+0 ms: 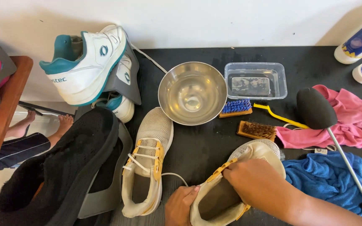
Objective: The person cleans the inside of a white sneaker with a cloth, then uses a yellow brush dipped in water to scrub the shoe's insole and the table surface.
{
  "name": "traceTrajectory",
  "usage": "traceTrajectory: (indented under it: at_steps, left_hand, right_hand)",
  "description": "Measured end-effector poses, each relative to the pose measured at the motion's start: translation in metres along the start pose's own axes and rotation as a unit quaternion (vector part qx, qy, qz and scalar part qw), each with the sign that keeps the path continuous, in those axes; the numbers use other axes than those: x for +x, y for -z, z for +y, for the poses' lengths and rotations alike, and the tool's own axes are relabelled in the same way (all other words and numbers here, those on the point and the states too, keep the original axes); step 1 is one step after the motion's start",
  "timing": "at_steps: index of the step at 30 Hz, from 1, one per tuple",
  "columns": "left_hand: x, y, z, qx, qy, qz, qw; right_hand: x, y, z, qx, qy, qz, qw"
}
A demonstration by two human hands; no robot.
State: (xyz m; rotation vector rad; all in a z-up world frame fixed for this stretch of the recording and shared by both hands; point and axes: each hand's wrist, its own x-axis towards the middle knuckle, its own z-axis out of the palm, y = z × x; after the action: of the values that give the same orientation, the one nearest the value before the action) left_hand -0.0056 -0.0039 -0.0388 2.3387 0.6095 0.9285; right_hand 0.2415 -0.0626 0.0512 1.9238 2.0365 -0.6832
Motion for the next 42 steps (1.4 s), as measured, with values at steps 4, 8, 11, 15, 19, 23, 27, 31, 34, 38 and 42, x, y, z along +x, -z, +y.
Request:
traceTrajectory:
  at_steps: [4,8,11,15,19,23,27,31,34,38,42]
  left_hand:
    - [-0.006,0.001,-0.006,-0.030,0.013,-0.022,0.999]
    - [-0.001,0.005,-0.005,-0.022,-0.014,-0.036,0.999]
    - [-0.002,0.007,-0.004,-0.031,-0.006,-0.046,0.998]
    - [0.017,0.017,0.019,-0.047,0.012,-0.027,0.998]
    - [0.024,0.018,0.025,-0.041,0.002,0.000,0.999]
    - [0.021,0.016,0.018,-0.025,-0.021,-0.014,0.999]
    - [0.019,0.014,0.016,-0.036,-0.008,-0.029,0.999]
    - [0.021,0.017,0.015,-0.039,-0.012,-0.041,0.998]
    - [0.019,0.015,0.013,-0.038,-0.012,-0.052,0.998]
    - [0.019,0.015,0.012,-0.036,-0.012,-0.056,0.998]
    - [0.020,0.015,0.015,-0.035,-0.002,-0.054,0.998]
  right_hand:
    - [0.003,0.002,-0.002,0.001,-0.012,-0.005,1.000]
    - [0.006,-0.002,-0.007,-0.002,-0.035,0.002,0.999]
    - [0.010,-0.008,-0.008,-0.010,-0.037,0.017,0.999]
    - [0.010,-0.006,-0.008,-0.022,-0.021,0.018,0.999]
    - [0.008,-0.007,-0.003,-0.019,-0.003,0.039,0.999]
    - [0.003,0.009,0.009,0.009,0.066,0.049,0.997]
    - [-0.012,0.030,0.016,0.101,0.128,0.042,0.986]
    - [-0.016,0.029,0.015,0.115,0.127,0.031,0.985]
    - [-0.017,0.024,0.009,0.128,0.140,0.073,0.979]
    - [-0.013,0.018,-0.003,0.054,0.063,0.007,0.997]
    - [-0.013,0.021,-0.010,0.022,0.039,-0.011,0.999]
